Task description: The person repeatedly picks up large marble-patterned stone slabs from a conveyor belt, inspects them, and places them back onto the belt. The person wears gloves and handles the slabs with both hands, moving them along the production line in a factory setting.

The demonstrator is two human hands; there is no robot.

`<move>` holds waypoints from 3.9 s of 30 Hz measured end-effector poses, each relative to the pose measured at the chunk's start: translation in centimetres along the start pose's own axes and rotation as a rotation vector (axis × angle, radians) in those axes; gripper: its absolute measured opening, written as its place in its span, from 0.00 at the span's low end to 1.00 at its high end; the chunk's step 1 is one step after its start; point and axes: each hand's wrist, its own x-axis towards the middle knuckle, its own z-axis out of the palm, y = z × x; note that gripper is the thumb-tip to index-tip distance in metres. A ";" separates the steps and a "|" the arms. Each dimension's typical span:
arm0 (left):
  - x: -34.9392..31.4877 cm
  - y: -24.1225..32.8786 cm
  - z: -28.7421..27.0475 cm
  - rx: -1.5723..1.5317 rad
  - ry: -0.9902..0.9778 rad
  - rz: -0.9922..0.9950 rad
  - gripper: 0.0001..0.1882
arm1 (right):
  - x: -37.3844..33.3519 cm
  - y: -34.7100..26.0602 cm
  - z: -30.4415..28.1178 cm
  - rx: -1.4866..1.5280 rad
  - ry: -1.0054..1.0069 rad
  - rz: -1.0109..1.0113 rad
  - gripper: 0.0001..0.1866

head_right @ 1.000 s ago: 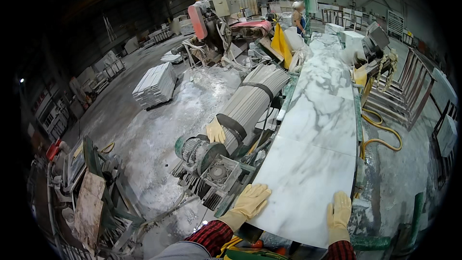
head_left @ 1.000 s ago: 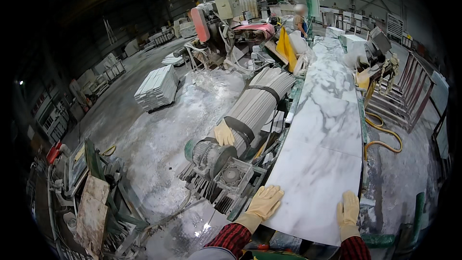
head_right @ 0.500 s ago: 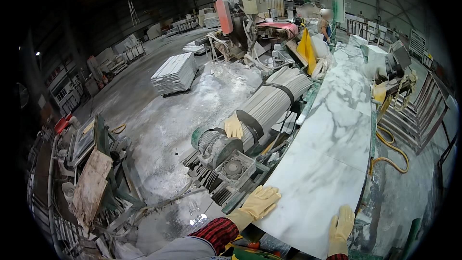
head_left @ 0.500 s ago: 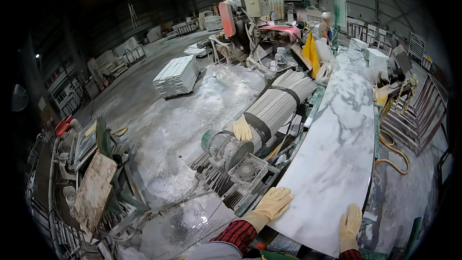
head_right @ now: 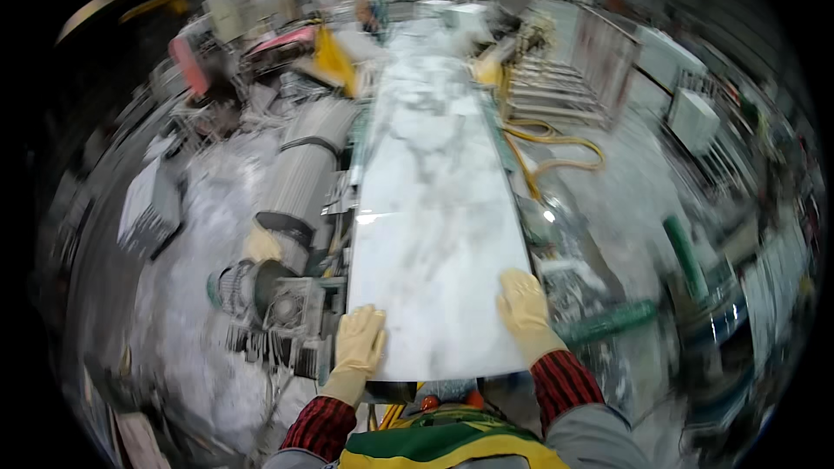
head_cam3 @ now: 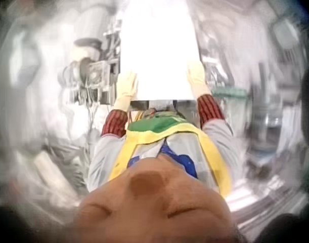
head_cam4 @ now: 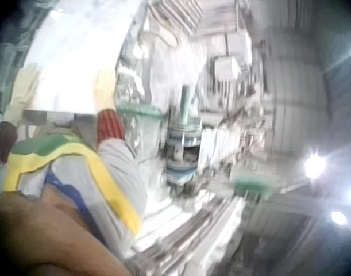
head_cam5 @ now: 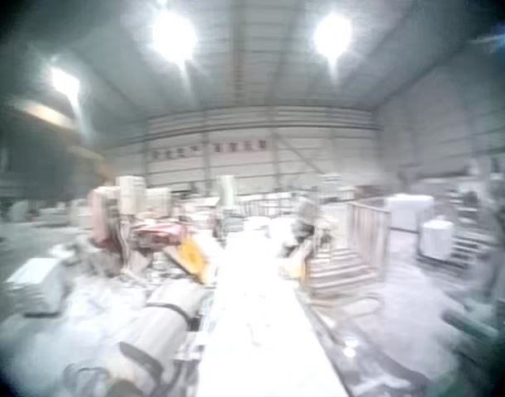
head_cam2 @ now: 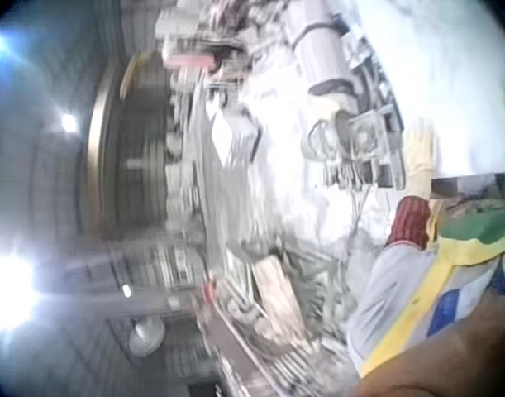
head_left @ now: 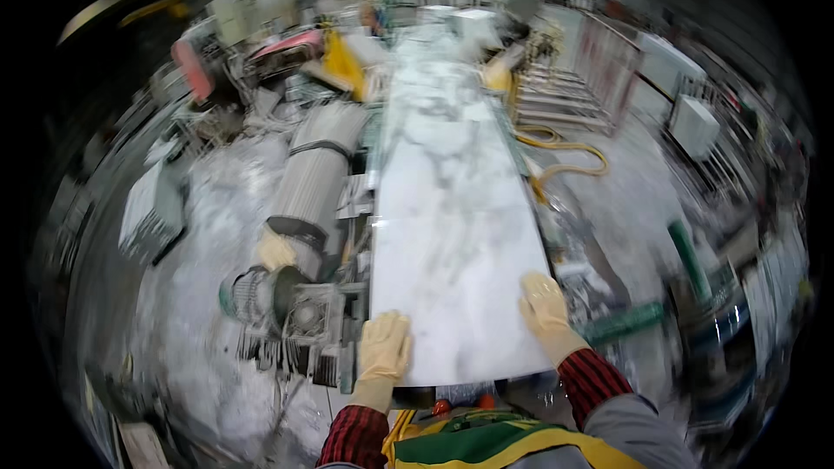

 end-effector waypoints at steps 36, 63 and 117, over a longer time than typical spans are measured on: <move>11.2 0.7 6.9 0.044 -0.167 0.156 0.32 | -11.9 -8.8 -12.5 0.130 -0.150 0.225 0.25; 9.8 -1.7 8.7 -0.009 -0.127 0.226 0.28 | -16.3 -8.9 -11.0 0.072 -0.007 0.370 0.33; 19.4 -3.3 3.3 -0.124 -0.014 0.398 0.25 | -28.9 -23.9 -0.9 1.455 -0.316 1.186 0.21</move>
